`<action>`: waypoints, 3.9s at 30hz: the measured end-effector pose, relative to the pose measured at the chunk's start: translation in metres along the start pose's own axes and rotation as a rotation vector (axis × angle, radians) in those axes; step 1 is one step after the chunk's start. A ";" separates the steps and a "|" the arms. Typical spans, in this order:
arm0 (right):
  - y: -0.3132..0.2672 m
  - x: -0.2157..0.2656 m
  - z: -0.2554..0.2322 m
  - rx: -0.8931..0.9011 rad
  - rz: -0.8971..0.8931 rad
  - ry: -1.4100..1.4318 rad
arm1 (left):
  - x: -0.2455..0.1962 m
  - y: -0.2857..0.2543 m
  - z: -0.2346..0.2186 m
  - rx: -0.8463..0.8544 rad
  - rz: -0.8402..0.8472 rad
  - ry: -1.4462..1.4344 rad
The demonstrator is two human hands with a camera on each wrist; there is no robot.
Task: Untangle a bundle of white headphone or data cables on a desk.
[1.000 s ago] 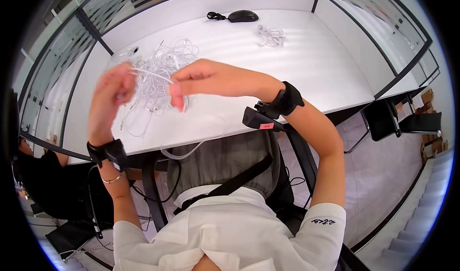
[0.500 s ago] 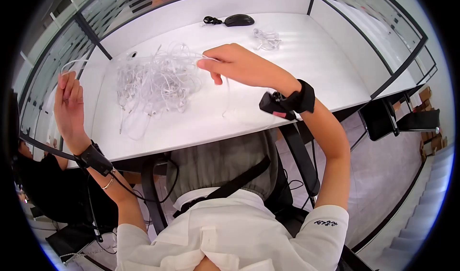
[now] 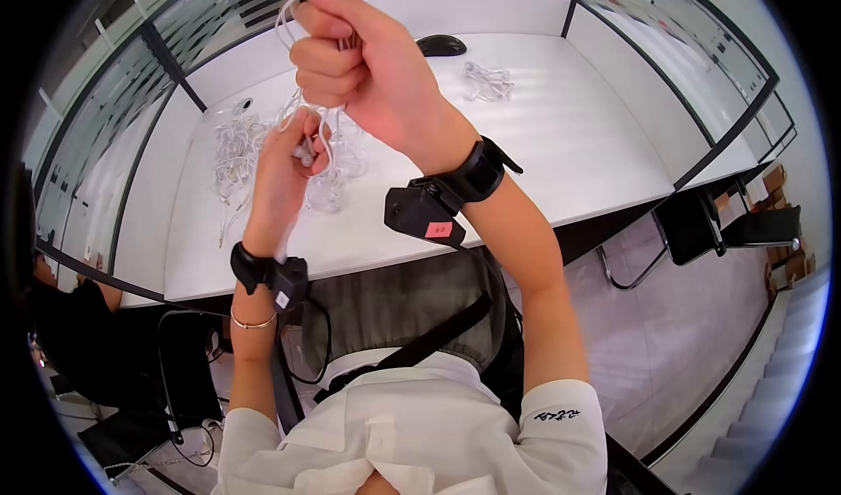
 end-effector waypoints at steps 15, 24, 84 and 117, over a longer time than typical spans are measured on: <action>0.016 0.038 -0.039 -0.163 -0.208 -0.170 | 0.032 -0.013 0.027 -0.019 0.033 -0.102; 0.021 0.060 -0.085 -0.242 -0.178 -0.181 | 0.020 -0.034 0.025 0.027 0.099 0.176; -0.043 0.069 -0.106 -0.448 -0.223 -0.239 | -0.005 -0.076 -0.006 0.079 0.668 1.130; -0.070 -0.066 -0.043 0.088 0.534 -0.680 | -0.092 -0.076 0.011 0.074 0.883 1.476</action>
Point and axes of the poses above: each hand's wrist, its own y-axis towards the middle knuckle, its own z-axis out of the palm, x = y × z, the point moved 10 cm from there along y, towards the middle knuckle, and after that the axes turned 7 degrees about -x, right-handed, at the moved point
